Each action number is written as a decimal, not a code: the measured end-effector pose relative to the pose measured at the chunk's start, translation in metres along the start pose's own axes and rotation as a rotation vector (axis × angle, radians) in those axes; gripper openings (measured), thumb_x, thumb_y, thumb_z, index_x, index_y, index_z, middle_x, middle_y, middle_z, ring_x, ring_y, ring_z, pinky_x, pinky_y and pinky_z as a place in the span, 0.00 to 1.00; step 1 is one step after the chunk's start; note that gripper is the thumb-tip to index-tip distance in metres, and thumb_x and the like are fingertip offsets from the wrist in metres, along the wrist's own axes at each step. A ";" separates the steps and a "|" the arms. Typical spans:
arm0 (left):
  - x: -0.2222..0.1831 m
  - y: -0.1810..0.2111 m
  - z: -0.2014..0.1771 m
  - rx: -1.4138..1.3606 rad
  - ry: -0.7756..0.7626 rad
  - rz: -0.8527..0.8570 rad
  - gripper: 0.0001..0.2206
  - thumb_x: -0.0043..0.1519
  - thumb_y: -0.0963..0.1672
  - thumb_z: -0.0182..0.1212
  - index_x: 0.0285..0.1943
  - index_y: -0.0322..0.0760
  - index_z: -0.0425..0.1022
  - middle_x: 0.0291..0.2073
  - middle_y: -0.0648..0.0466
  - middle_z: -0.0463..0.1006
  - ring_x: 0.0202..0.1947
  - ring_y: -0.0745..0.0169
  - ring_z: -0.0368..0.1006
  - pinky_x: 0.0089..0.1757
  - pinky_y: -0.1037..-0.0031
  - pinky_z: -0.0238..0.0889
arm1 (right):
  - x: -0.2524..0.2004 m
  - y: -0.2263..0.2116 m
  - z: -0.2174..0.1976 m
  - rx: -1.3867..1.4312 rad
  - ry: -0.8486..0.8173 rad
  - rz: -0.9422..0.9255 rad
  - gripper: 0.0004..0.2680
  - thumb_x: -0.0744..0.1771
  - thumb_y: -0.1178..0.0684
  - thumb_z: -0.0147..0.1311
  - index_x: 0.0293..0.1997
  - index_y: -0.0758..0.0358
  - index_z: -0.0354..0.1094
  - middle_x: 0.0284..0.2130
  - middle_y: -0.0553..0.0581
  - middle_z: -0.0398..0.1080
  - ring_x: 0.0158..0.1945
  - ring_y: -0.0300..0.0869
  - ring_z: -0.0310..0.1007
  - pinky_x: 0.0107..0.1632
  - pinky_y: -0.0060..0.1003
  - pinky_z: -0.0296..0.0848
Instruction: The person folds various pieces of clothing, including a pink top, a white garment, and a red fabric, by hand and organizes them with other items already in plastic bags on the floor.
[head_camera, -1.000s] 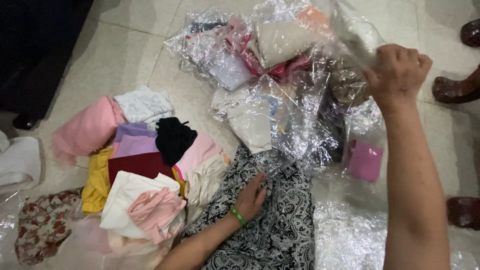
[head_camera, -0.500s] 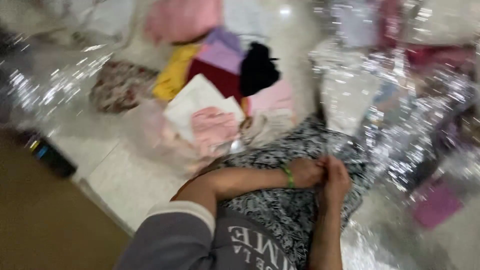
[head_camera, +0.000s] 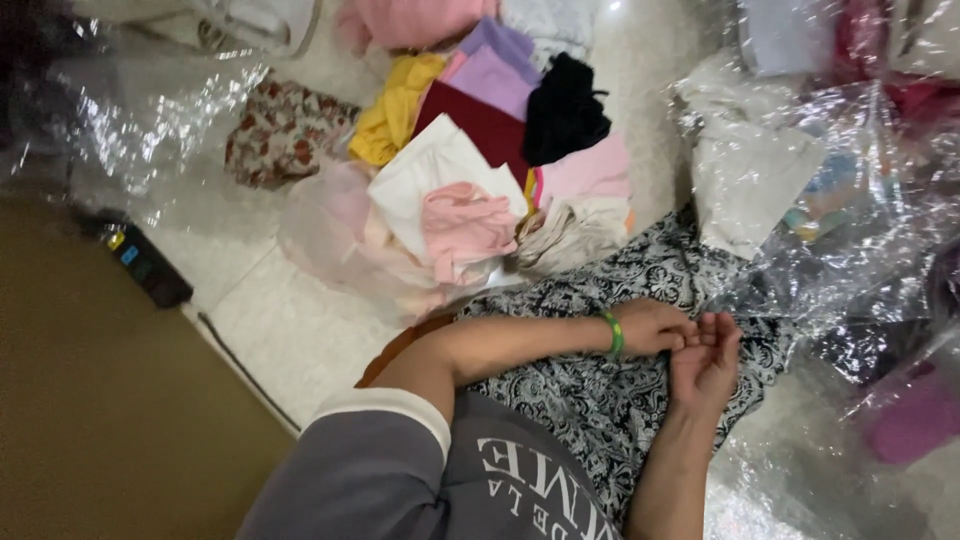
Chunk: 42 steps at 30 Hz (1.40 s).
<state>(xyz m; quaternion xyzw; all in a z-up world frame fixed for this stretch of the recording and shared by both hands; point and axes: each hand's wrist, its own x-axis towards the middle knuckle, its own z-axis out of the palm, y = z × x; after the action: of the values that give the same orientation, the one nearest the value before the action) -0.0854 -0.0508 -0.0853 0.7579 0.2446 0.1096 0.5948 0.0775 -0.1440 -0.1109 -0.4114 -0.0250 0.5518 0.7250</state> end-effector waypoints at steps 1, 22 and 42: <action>-0.004 0.000 -0.002 -0.008 0.011 -0.011 0.13 0.67 0.50 0.54 0.56 0.48 0.76 0.49 0.50 0.81 0.55 0.45 0.75 0.55 0.55 0.70 | -0.004 0.000 0.003 -0.007 -0.002 0.016 0.12 0.71 0.40 0.52 0.55 0.49 0.74 0.48 0.49 0.78 0.46 0.44 0.81 0.46 0.41 0.80; -0.144 -0.042 -0.202 0.517 0.594 -0.267 0.11 0.53 0.49 0.68 0.42 0.50 0.76 0.33 0.56 0.70 0.36 0.48 0.74 0.38 0.58 0.63 | -0.042 -0.005 0.074 -0.124 -0.015 -0.013 0.09 0.73 0.45 0.49 0.55 0.52 0.73 0.46 0.55 0.78 0.43 0.44 0.81 0.43 0.39 0.81; 0.000 0.089 -0.086 -0.404 0.436 0.195 0.08 0.73 0.44 0.49 0.39 0.42 0.67 0.31 0.57 0.76 0.33 0.71 0.66 0.41 0.78 0.61 | -0.096 -0.093 0.152 0.167 0.283 -0.203 0.15 0.72 0.47 0.41 0.60 0.66 0.63 0.50 0.65 0.73 0.50 0.56 0.78 0.57 0.61 0.80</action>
<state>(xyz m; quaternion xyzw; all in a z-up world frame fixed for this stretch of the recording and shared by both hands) -0.1035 0.0067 0.0229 0.6027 0.2656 0.3725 0.6538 0.0380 -0.1416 0.0873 -0.4188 0.0816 0.4129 0.8047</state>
